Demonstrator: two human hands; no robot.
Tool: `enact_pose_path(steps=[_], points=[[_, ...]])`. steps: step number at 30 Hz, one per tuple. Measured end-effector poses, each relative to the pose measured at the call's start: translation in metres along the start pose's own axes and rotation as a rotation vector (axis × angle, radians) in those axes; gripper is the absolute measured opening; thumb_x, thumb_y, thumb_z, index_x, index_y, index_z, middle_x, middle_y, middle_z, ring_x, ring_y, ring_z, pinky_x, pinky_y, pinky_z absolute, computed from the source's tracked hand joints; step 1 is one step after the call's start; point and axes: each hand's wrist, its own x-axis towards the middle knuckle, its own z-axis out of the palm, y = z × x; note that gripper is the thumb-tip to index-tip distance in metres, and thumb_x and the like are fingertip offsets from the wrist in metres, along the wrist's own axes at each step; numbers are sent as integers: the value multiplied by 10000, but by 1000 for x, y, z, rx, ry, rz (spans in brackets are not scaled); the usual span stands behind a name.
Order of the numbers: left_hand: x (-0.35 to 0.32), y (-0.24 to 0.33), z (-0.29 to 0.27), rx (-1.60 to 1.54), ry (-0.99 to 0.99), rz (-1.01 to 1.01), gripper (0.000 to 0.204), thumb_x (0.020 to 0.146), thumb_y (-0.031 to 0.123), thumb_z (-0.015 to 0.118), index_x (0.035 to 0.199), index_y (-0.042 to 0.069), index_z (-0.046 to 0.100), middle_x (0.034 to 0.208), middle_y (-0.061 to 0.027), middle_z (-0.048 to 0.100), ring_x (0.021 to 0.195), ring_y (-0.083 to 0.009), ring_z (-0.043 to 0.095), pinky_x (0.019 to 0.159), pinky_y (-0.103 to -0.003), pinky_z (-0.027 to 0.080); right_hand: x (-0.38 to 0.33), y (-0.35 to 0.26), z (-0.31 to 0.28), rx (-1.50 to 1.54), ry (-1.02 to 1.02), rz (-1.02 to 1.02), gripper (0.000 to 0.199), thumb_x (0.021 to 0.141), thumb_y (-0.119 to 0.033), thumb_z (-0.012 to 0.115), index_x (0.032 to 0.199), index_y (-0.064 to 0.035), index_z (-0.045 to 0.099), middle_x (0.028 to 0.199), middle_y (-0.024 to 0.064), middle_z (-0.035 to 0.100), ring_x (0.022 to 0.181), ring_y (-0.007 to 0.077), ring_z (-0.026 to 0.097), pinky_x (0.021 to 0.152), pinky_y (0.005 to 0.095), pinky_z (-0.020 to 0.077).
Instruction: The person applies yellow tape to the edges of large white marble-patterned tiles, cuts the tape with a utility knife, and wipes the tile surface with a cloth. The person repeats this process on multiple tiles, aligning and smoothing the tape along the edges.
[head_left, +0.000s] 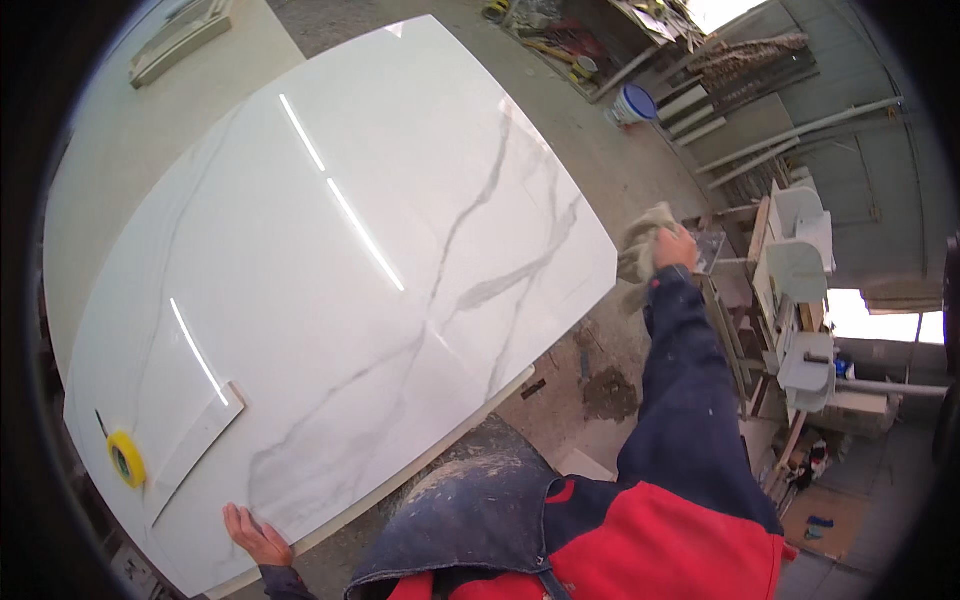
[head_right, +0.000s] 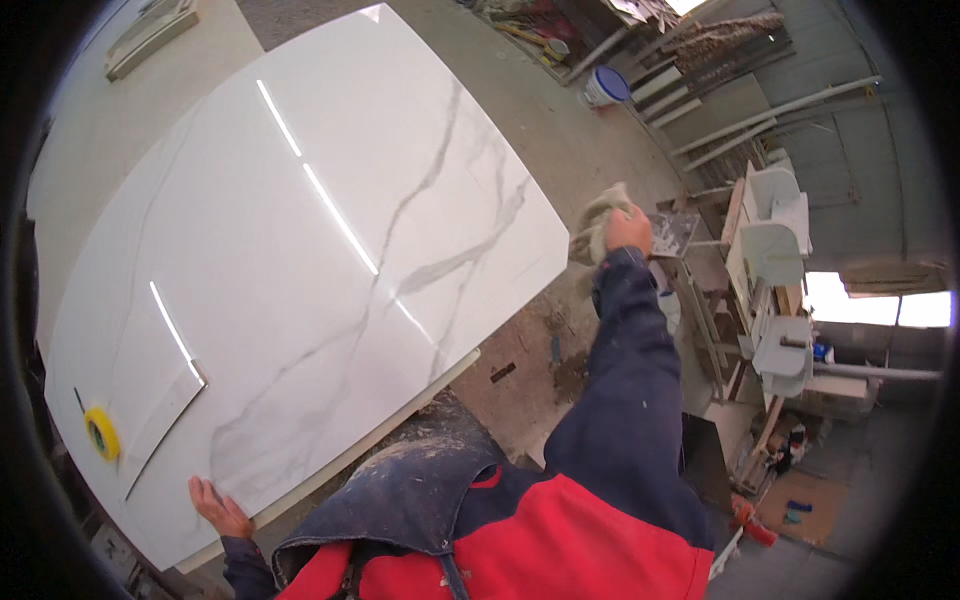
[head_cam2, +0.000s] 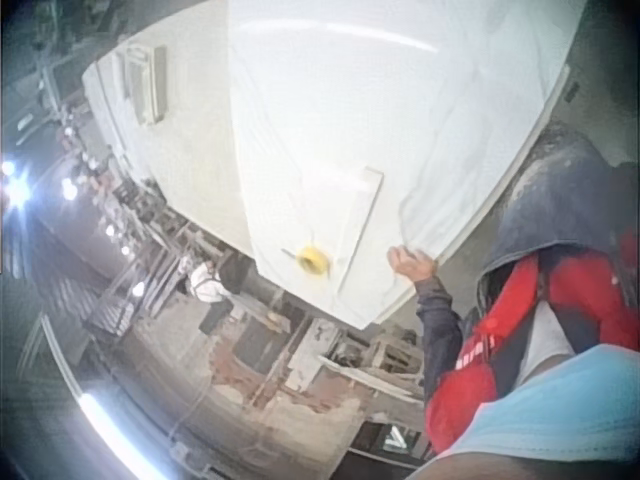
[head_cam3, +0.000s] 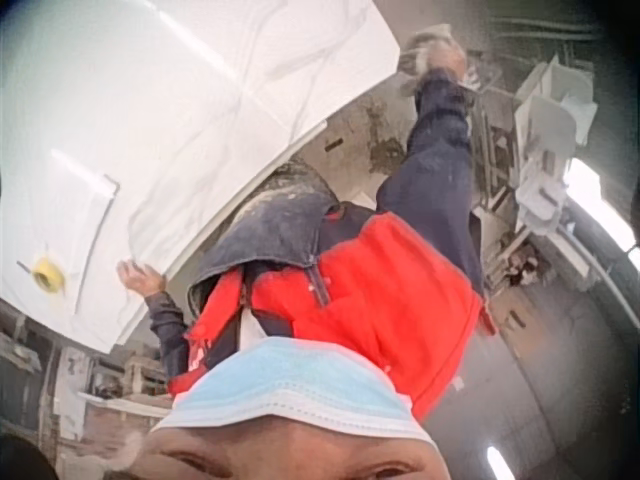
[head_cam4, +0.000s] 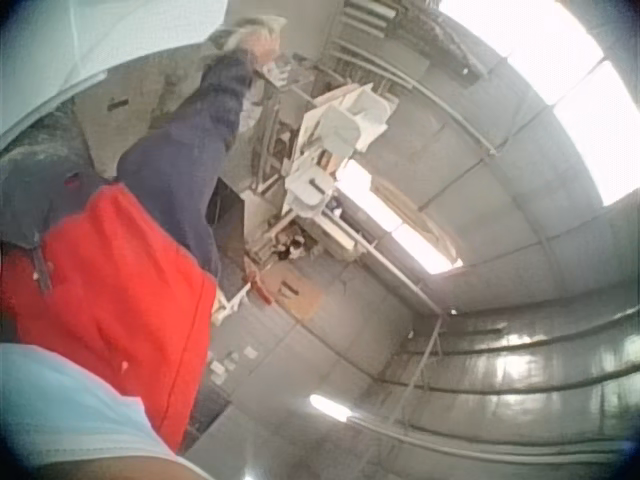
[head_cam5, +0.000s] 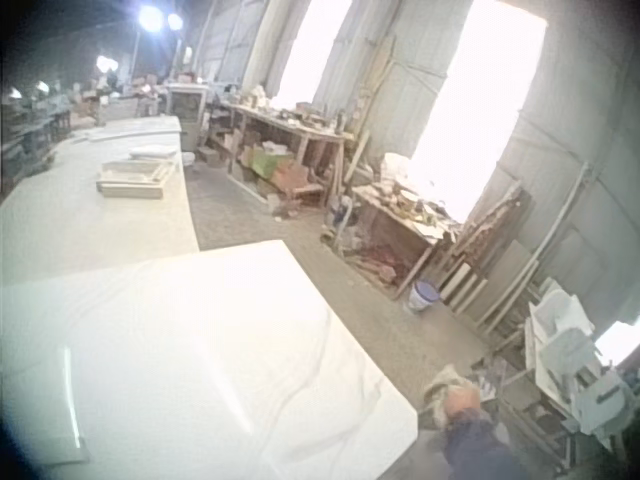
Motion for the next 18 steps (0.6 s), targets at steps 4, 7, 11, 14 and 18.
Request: enact_pose_path(steps=[4,7,11,14,18], points=[[-5,-2,-5,28,-7,22,506,1009,163,435,1471,-40,398,1579,-273,342,1468,-483,304,1203,-573,237,-87,-130,-63,0,-16,-643,329,778,-140,700,1099,-87,753,1062,186,722,998,358,682,902,449,536],[-9,-12,2,30,33,37,506,1011,170,438,1469,-40,400,1577,-273,348,1468,-483,304,1206,-572,234,-191,-214,-37,191,-266,-1017,357,737,-71,713,1085,-140,749,1108,126,675,1086,349,628,929,476,513],[-32,-3,-2,63,27,-29,507,1014,163,445,1473,-49,397,1591,-275,319,1482,-449,299,1222,-535,222,-328,-259,27,204,-645,-1382,522,709,-236,782,1217,-197,669,1345,130,535,1203,360,531,922,528,437],[1,-8,2,67,-19,4,514,1014,166,441,1477,-54,392,1586,-278,331,1478,-460,302,1216,-545,235,-293,-243,43,130,-641,-1135,548,696,-249,794,1226,-216,659,1336,118,526,1223,365,500,897,528,412],[-25,-17,0,34,-16,-43,521,1019,174,435,1475,-73,385,1590,-285,322,1479,-464,302,1215,-544,241,-200,-229,59,85,-411,-946,439,735,-254,779,1164,-221,687,1281,114,550,1183,347,513,922,519,445]])
